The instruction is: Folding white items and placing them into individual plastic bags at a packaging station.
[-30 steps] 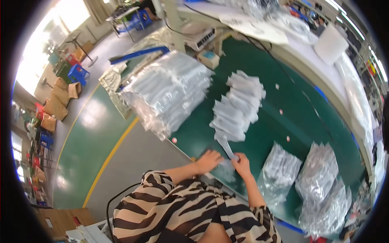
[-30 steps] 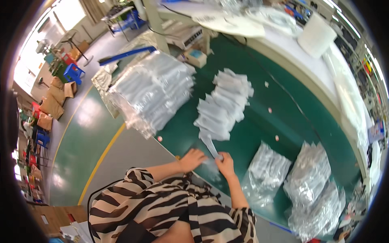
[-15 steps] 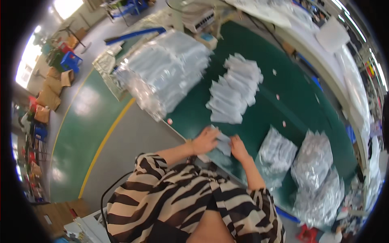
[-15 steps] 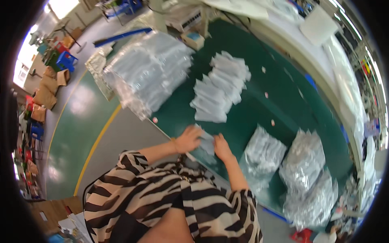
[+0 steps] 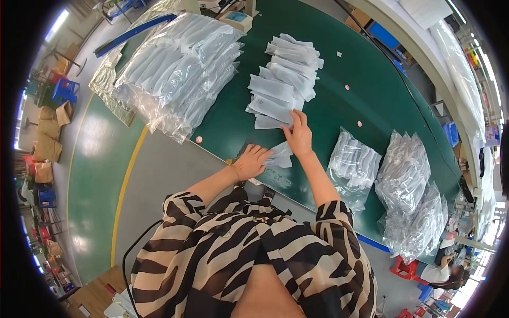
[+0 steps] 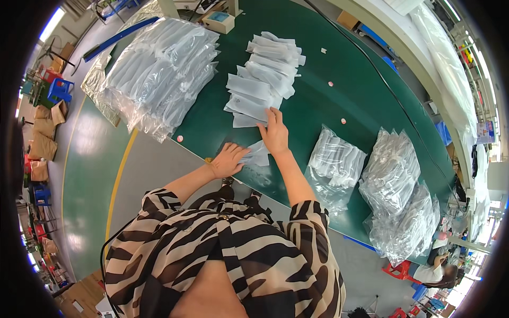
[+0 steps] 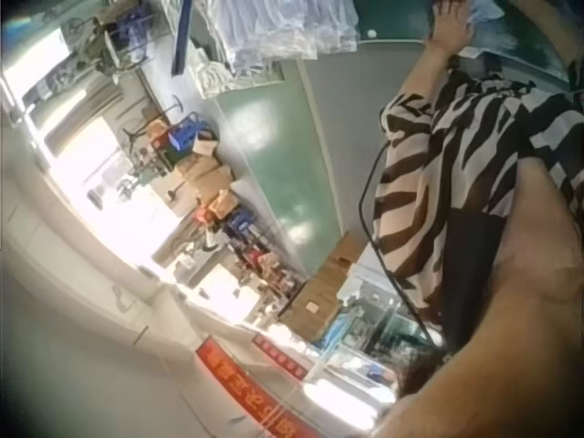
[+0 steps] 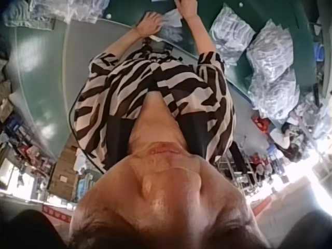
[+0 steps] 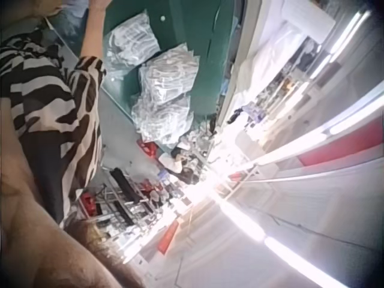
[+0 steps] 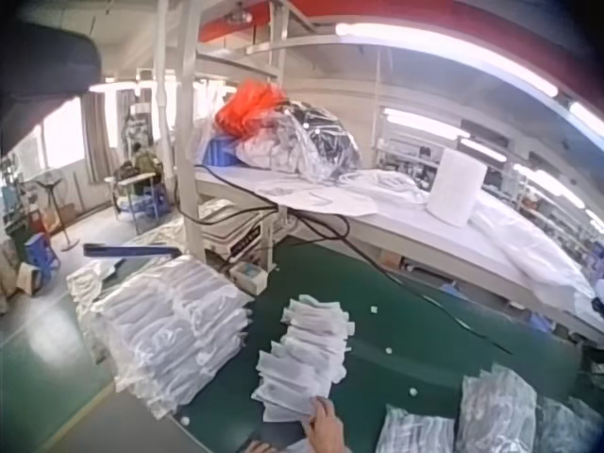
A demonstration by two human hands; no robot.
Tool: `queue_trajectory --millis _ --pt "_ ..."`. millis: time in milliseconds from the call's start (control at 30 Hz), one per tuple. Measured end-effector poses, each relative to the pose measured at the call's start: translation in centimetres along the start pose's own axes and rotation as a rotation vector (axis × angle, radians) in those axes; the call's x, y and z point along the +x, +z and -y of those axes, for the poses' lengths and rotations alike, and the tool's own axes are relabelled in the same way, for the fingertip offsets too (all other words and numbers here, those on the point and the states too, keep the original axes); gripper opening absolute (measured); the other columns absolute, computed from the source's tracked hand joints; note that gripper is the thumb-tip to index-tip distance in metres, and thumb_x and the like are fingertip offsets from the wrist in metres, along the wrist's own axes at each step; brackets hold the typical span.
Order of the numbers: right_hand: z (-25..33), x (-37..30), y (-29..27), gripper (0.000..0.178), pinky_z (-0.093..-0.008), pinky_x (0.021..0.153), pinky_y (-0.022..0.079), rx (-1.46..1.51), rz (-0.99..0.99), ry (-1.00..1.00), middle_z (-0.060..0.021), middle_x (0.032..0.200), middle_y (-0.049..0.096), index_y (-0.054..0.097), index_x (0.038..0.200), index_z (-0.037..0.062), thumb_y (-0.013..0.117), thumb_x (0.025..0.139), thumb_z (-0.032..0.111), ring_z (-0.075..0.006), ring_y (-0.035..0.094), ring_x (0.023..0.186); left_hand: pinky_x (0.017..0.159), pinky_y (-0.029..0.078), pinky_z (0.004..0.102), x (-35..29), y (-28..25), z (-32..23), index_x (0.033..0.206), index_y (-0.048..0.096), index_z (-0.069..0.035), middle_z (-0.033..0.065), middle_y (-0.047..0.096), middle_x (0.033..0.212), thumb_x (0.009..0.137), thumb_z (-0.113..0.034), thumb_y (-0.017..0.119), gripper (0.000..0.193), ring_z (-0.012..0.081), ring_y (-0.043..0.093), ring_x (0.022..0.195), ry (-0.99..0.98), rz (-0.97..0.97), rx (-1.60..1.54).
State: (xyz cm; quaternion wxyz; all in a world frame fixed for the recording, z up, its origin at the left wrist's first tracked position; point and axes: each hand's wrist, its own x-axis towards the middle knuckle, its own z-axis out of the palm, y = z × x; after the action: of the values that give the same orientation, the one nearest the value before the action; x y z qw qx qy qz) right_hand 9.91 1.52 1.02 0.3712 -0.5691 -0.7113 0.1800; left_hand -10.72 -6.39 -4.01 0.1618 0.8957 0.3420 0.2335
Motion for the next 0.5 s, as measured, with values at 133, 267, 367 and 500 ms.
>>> queue_trajectory --millis 133,267,367,500 --pt "-2.5 1.5 2.6 0.021 -0.0381 0.065 0.051 -0.175 -0.019 -0.060 -0.0142 0.095 0.061 0.061 0.098 -0.0006 0.072 0.080 0.005 -0.0273 0.060 0.068 0.096 0.039 0.0464 -0.3 -0.3 -0.6 0.131 0.050 -0.002 0.0143 0.053 0.117 0.075 -0.012 0.072 0.061 0.0333 0.049 0.110 -0.036 0.035 -0.091" --pt "-1.5 0.1 1.0 0.019 -0.0402 0.067 0.051 0.095 0.077 0.015 -0.0166 0.089 0.061 0.059 0.099 -0.0007 0.062 0.080 -0.003 -0.0337 0.062 0.075 0.095 0.040 0.0443 -1.1 -0.5 -0.3 0.131 0.048 -0.004 0.0118 0.053 0.115 0.074 -0.013 0.071 0.062 0.0312 0.048 0.109 -0.056 -0.004 -0.133" --pt "-1.9 -2.7 0.4 0.019 -0.0401 0.068 0.050 0.198 0.157 0.099 -0.0160 0.085 0.059 0.058 0.097 0.0002 0.060 0.079 -0.005 -0.0339 0.061 0.074 0.096 0.040 0.0468 -1.0 0.0 1.0 0.129 0.052 -0.005 0.0139 0.052 0.120 0.073 -0.013 0.073 0.061 0.0337 0.048 0.112 0.001 0.007 -0.136" --pt "-3.5 -5.3 0.9 0.019 -0.0363 0.065 0.048 0.253 0.215 0.160 -0.0124 0.079 0.055 0.057 0.095 0.0017 0.059 0.078 -0.007 -0.0281 0.057 0.069 0.101 0.036 0.0524 -0.3 -0.2 1.2 0.127 0.056 -0.010 0.0156 0.049 0.126 0.073 -0.015 0.074 0.057 0.0355 0.046 0.118 0.015 -0.025 -0.081"
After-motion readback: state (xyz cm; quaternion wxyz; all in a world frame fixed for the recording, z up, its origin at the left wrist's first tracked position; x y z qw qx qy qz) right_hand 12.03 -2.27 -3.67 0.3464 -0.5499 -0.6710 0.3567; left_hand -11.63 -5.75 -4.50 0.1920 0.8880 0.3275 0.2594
